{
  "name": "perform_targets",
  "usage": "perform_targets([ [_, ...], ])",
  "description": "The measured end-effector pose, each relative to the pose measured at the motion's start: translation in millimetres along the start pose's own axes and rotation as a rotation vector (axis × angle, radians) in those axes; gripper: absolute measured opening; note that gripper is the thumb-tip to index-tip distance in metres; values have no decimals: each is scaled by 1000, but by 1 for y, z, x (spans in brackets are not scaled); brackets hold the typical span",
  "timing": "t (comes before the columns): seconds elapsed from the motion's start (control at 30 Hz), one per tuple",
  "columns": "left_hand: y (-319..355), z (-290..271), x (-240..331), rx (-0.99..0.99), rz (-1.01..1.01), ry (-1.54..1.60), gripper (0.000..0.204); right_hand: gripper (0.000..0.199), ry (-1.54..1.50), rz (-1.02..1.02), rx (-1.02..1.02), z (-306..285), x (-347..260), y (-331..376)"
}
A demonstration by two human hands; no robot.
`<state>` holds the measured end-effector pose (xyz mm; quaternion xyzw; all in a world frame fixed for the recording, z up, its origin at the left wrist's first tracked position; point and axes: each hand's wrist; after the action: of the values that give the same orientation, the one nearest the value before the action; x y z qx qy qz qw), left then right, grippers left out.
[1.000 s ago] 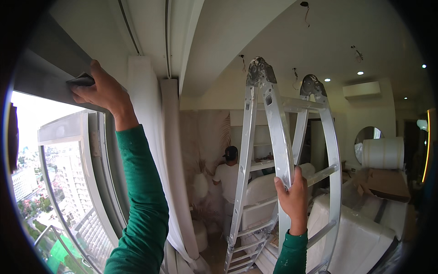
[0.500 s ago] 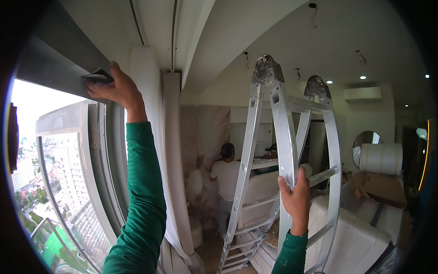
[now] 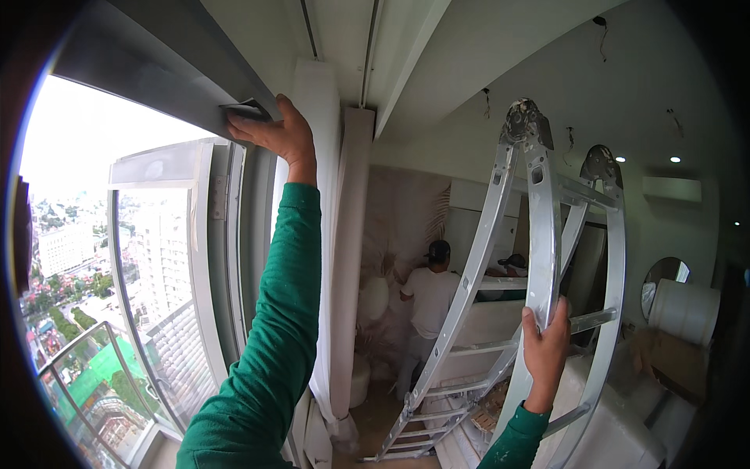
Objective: The person applies putty to the top frame and hinges of a glass balcony door using a spreader and a brush. The person uses the spreader to smooth the material into gaps and the brush to reach corners, moving between the top of the door frame and the side hinges.
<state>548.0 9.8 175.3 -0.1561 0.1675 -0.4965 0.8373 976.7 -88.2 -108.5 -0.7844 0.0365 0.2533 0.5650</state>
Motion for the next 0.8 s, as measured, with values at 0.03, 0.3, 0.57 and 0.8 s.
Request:
perform_targets([
  [0.03,0,2,3,24,27,161,98,56,8,-2,26,0,2,-1],
  [0.3,-43,10,71,45,391,-53,100,57,-95,-16,49,8,10,0],
  [0.57,-10,-8,14,-7,145,-49,94,50,2,-49,49,6,12,-1],
  [0.8,-23,4,56,19,132,326,89,52,-96,-42,43,6,8,0],
])
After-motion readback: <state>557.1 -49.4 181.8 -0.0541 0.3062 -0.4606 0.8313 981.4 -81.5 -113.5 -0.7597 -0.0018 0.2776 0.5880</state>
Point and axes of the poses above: each hand's wrist, its own y-axis away from the middle knuckle, its own z-axis out of the palm, x = y × z, and after that the axes turned 14 degrees about y, right-handed
